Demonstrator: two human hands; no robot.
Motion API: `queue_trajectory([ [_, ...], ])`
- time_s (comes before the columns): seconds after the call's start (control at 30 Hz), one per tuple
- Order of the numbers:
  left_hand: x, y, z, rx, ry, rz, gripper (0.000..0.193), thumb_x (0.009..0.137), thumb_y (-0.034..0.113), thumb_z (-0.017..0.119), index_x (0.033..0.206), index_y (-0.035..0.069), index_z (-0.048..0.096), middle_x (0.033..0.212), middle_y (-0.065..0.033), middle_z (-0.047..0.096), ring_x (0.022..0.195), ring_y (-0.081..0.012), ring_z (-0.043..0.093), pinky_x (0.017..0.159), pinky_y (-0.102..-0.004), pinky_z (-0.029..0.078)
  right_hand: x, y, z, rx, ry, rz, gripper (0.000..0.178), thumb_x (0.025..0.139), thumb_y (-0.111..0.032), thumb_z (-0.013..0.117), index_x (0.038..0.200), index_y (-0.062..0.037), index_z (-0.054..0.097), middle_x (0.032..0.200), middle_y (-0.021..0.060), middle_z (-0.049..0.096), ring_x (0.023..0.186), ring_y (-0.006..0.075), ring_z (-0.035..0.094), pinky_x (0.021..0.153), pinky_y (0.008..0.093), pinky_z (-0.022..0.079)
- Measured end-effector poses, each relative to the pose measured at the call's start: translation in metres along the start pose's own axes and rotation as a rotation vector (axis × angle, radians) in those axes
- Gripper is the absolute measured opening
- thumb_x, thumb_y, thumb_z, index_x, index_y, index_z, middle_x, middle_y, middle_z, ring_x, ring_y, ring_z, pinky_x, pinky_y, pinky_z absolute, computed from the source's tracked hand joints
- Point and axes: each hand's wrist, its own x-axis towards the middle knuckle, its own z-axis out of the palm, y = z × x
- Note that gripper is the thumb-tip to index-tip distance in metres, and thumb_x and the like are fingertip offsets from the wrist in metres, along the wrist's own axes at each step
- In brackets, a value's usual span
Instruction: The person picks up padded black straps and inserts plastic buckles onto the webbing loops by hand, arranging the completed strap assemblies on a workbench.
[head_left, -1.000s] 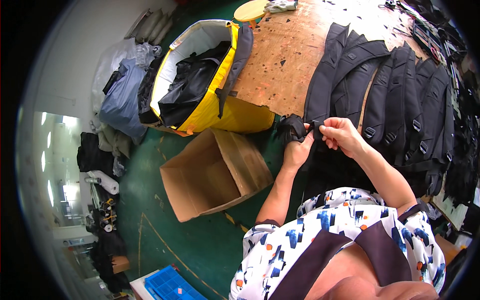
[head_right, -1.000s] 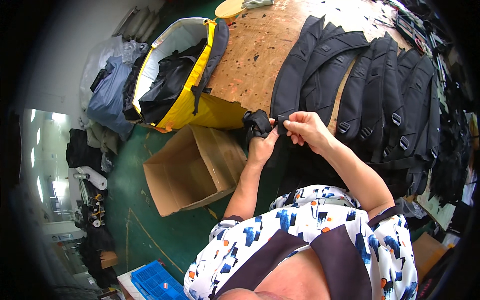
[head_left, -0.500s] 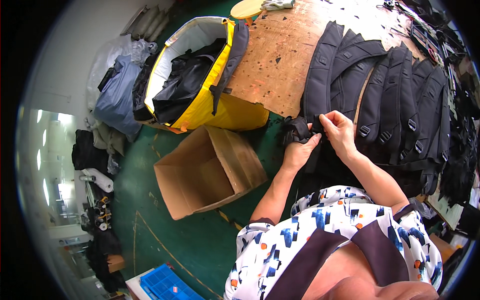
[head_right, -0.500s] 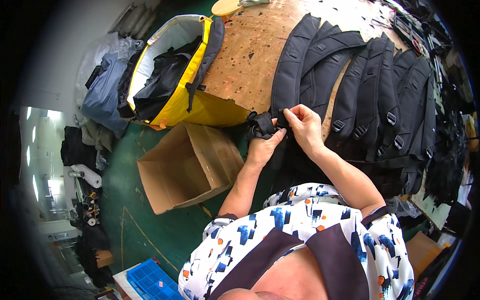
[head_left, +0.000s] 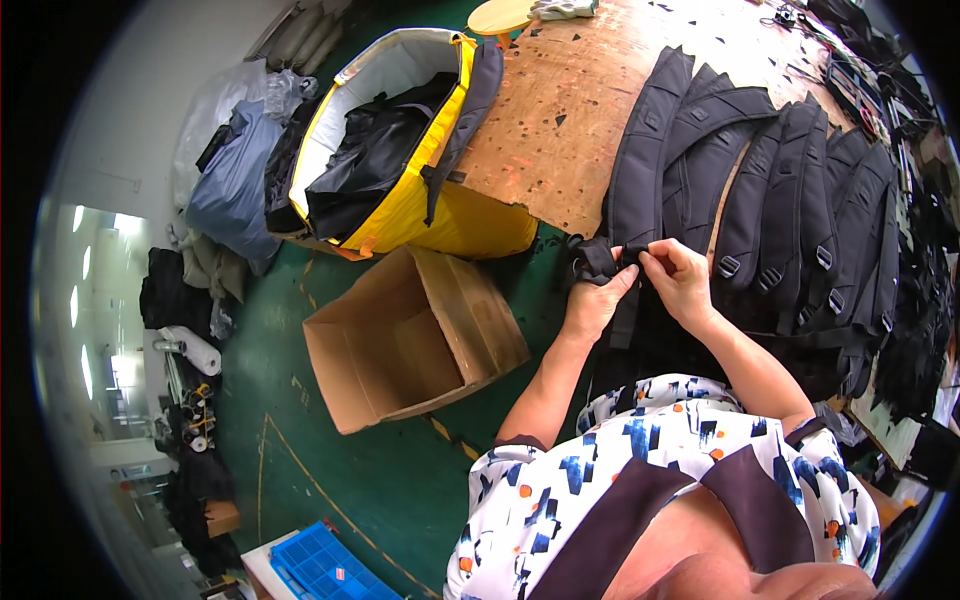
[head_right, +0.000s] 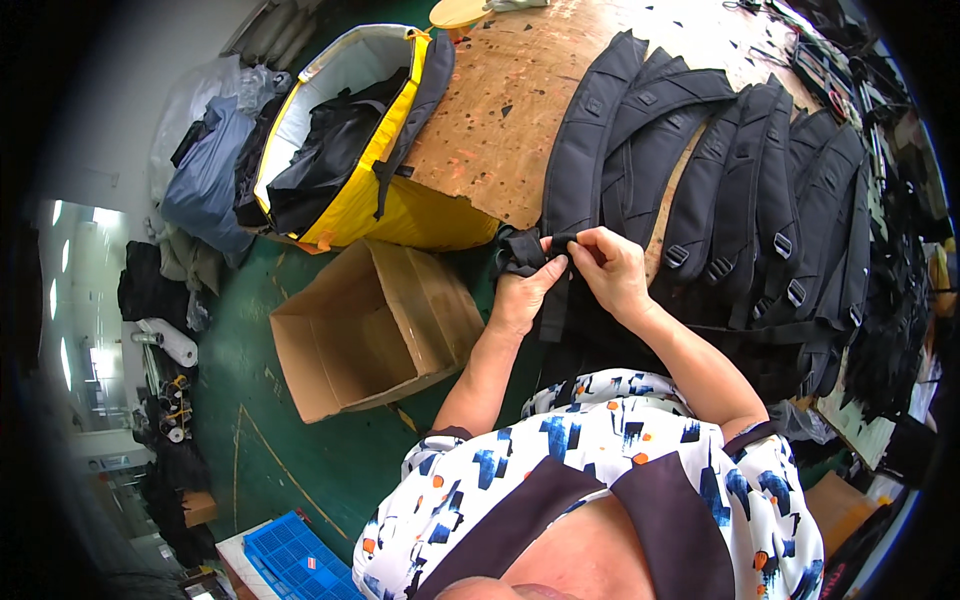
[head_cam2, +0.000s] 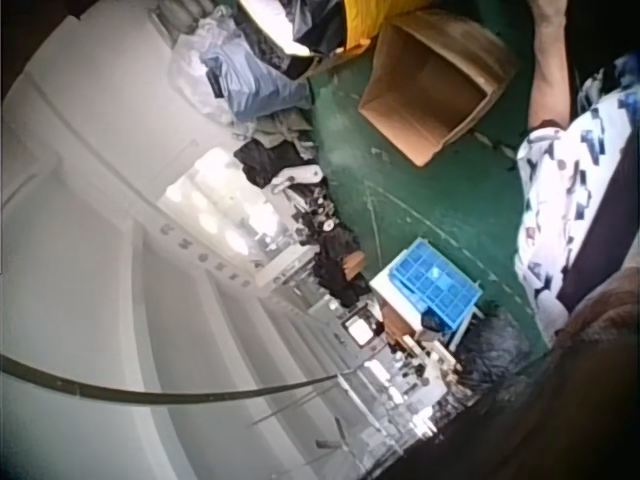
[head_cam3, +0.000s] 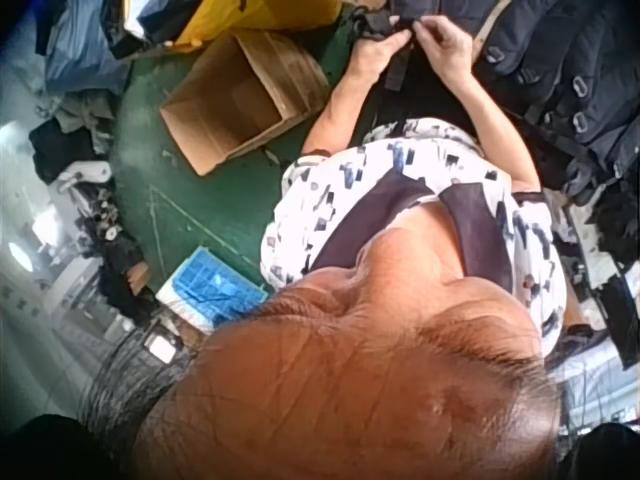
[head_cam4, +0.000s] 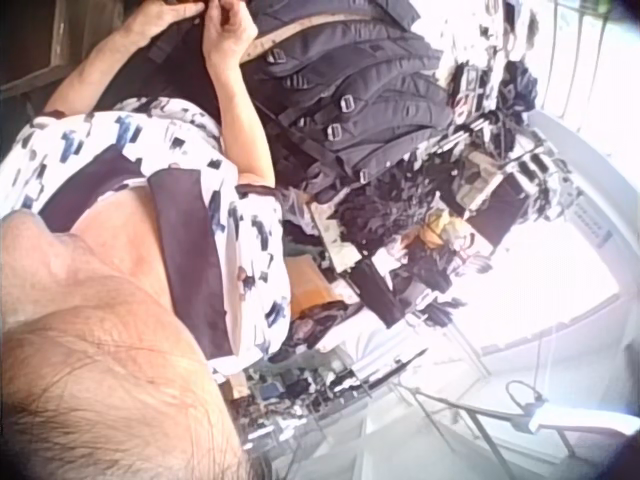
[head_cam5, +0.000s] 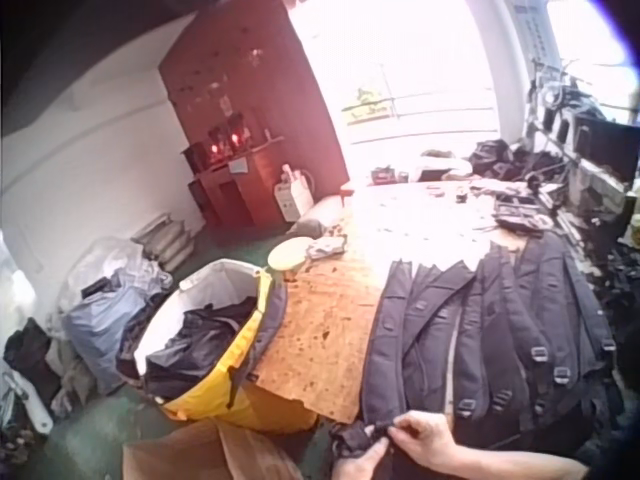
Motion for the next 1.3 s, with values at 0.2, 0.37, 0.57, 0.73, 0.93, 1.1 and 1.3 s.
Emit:
queue_trajectory([
  [0.2, 0.000, -0.004, -0.003, 0.138, 0.048, 0.022, 0.016, 0.084, 0.008, 0.059, 0.098, 0.000, 0.058, 0.087, 0.0019, 0.055, 0.080, -0.0049, 0.049, 0.074, -0.0200, 0.042, 0.001, 0.004, -0.003, -0.016, -0.044, 0.071, 0.008, 0.078, -0.003, 0.063, 0.078, 0.0011, 0.057, 0.062, 0.0001, 0.053, 0.053, 0.0037, 0.046, 0.047, 0.0209, 0.037],
  [0.37, -0.002, 0.002, 0.002, 0.106, 0.075, 0.024, 0.016, 0.083, 0.009, 0.060, 0.097, 0.001, 0.058, 0.086, 0.0013, 0.055, 0.078, -0.0051, 0.050, 0.072, -0.0198, 0.043, 0.004, 0.002, -0.006, -0.125, -0.044, -0.089, 0.008, 0.077, -0.003, 0.064, 0.079, 0.0010, 0.058, 0.062, 0.0027, 0.053, 0.052, 0.0066, 0.048, 0.048, 0.0228, 0.039],
  [0.57, -0.001, 0.007, -0.001, -0.242, 0.087, -0.115, 0.012, 0.083, 0.011, 0.061, 0.093, 0.005, 0.058, 0.082, -0.0004, 0.059, 0.069, -0.0084, 0.057, 0.065, -0.0217, 0.047, -0.001, 0.005, -0.003, 0.067, -0.084, 0.151, 0.014, 0.075, -0.002, 0.063, 0.087, 0.0004, 0.058, 0.069, 0.0062, 0.053, 0.058, 0.0135, 0.053, 0.052, 0.0250, 0.042],
  [0.73, 0.000, 0.008, -0.003, -0.338, 0.061, -0.188, 0.011, 0.083, 0.013, 0.061, 0.091, 0.007, 0.058, 0.077, -0.0009, 0.060, 0.063, -0.0102, 0.059, 0.055, -0.0226, 0.048, 0.002, 0.002, -0.004, -0.126, -0.107, -0.064, 0.017, 0.072, -0.001, 0.063, 0.089, 0.0007, 0.059, 0.070, 0.0080, 0.053, 0.061, 0.0172, 0.055, 0.055, 0.0263, 0.043],
  [0.93, 0.001, 0.003, -0.003, -0.317, 0.071, -0.202, 0.011, 0.083, 0.015, 0.061, 0.091, 0.008, 0.057, 0.073, -0.0008, 0.060, 0.060, -0.0096, 0.058, 0.051, -0.0224, 0.046, 0.003, 0.000, -0.006, -0.153, -0.097, -0.070, 0.008, 0.071, -0.001, 0.062, 0.078, 0.0006, 0.060, 0.068, 0.0088, 0.052, 0.059, 0.0203, 0.055, 0.053, 0.0286, 0.042],
  [1.1, 0.003, 0.003, -0.009, -0.437, 0.156, -0.201, 0.013, 0.084, 0.012, 0.060, 0.096, 0.007, 0.059, 0.078, 0.0008, 0.060, 0.065, -0.0087, 0.058, 0.058, -0.0216, 0.047, -0.004, -0.010, -0.004, -0.175, -0.206, -0.010, 0.009, 0.066, -0.003, 0.063, 0.071, 0.0002, 0.056, 0.064, 0.0086, 0.048, 0.055, 0.0199, 0.050, 0.051, 0.0299, 0.040],
  [1.3, 0.000, 0.003, -0.005, -0.430, 0.227, -0.179, 0.020, 0.084, 0.018, 0.061, 0.100, 0.008, 0.057, 0.072, -0.0041, 0.060, 0.057, -0.0104, 0.055, 0.053, -0.0236, 0.045, 0.000, -0.016, -0.006, -0.160, -0.275, -0.084, 0.008, 0.066, 0.001, 0.061, 0.068, 0.0019, 0.053, 0.062, 0.0065, 0.045, 0.051, 0.0137, 0.043, 0.047, 0.0280, 0.035],
])
